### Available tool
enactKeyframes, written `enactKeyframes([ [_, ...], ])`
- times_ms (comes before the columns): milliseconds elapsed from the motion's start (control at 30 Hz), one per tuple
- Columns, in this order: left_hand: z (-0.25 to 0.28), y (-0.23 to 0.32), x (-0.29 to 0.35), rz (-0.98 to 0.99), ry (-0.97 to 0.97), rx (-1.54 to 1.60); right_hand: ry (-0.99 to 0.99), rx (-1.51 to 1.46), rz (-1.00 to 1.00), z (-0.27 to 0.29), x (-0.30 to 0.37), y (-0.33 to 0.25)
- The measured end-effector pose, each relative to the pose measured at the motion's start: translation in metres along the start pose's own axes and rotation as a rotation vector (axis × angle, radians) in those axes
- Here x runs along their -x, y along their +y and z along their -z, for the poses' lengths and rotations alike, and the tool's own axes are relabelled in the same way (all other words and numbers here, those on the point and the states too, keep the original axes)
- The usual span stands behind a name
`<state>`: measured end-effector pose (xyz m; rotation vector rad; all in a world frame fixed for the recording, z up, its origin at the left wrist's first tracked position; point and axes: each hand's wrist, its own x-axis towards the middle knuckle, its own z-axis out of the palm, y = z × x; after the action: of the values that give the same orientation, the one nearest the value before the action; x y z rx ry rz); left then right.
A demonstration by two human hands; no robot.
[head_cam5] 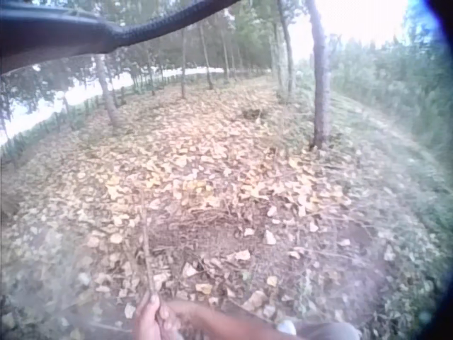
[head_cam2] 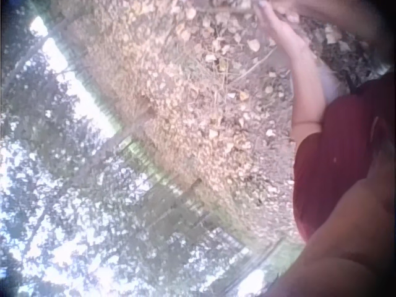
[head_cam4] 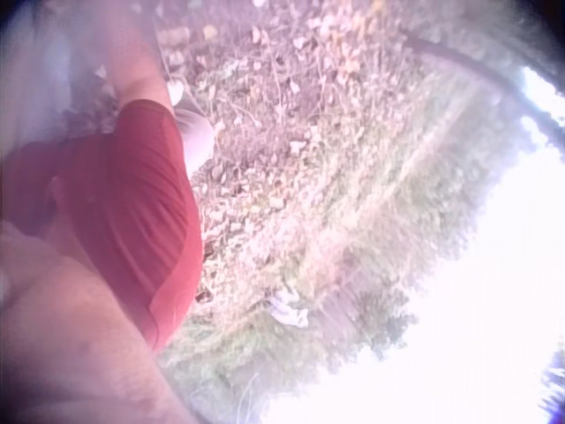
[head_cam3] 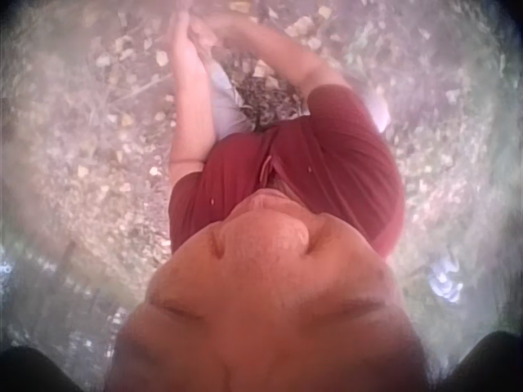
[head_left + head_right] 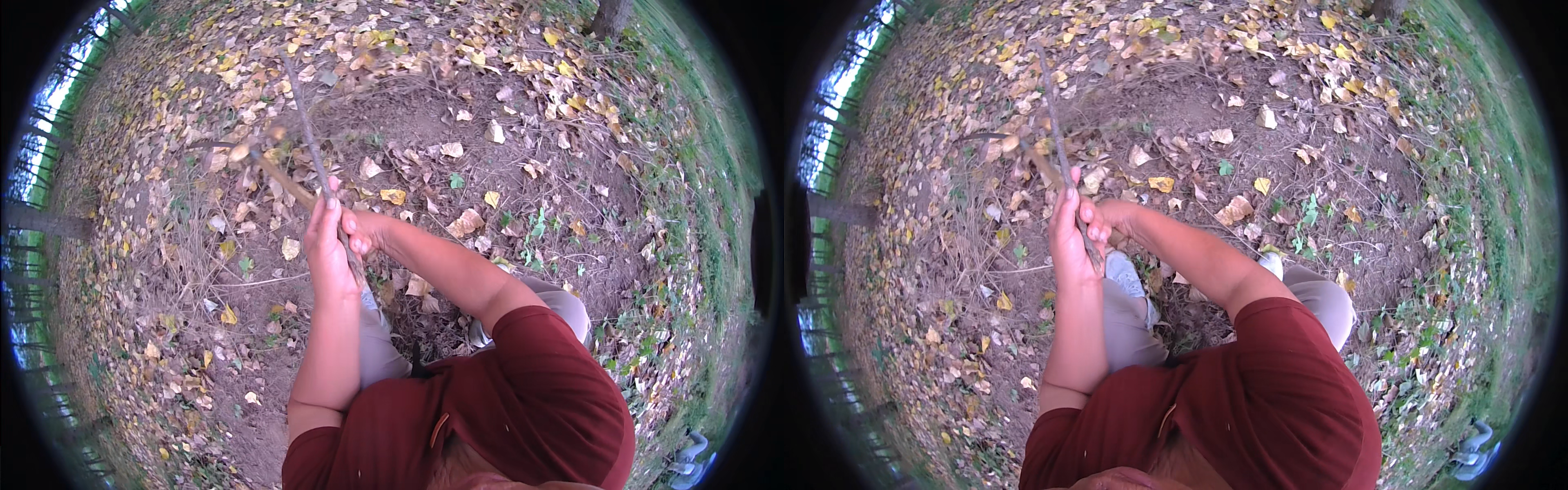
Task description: The person uses a pickaxe to clear dry leaves, twigs, and small branches from the ground in a wooded area. They repeatedly strike the ground to loosen debris and pull away larger sticks by hand.
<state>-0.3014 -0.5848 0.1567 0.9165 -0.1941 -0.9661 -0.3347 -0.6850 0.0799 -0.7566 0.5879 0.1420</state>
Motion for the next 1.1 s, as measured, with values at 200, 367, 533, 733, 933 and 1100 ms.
enactKeyframes([
  [200, 0.014, 0.017, -0.01, -0.109, 0.039, -0.099, 0.17, 0.051, -0.059, 0.023, 0.029, 0.007],
  [367, 0.038, 0.011, -0.042, 0.154, -0.045, -0.462, 0.357, -0.475, 0.117, 0.057, 0.14, 0.006],
  [533, 0.111, -0.071, -0.082, 0.624, -0.225, -1.07, 0.43, -0.804, 0.376, 0.072, 0.185, 0.051],
  [733, 0.216, -0.172, -0.119, 0.451, -0.567, -1.711, -0.009, -1.074, 0.439, 0.099, 0.192, 0.036],
  [933, 0.351, -0.083, -0.171, 0.024, 0.309, -1.742, 0.012, -1.069, 0.184, 0.1, 0.179, 0.031],
  [1100, 0.467, 0.004, -0.175, 0.006, 0.83, -2.189, -0.056, -1.146, -0.018, 0.105, 0.159, 0.028],
])
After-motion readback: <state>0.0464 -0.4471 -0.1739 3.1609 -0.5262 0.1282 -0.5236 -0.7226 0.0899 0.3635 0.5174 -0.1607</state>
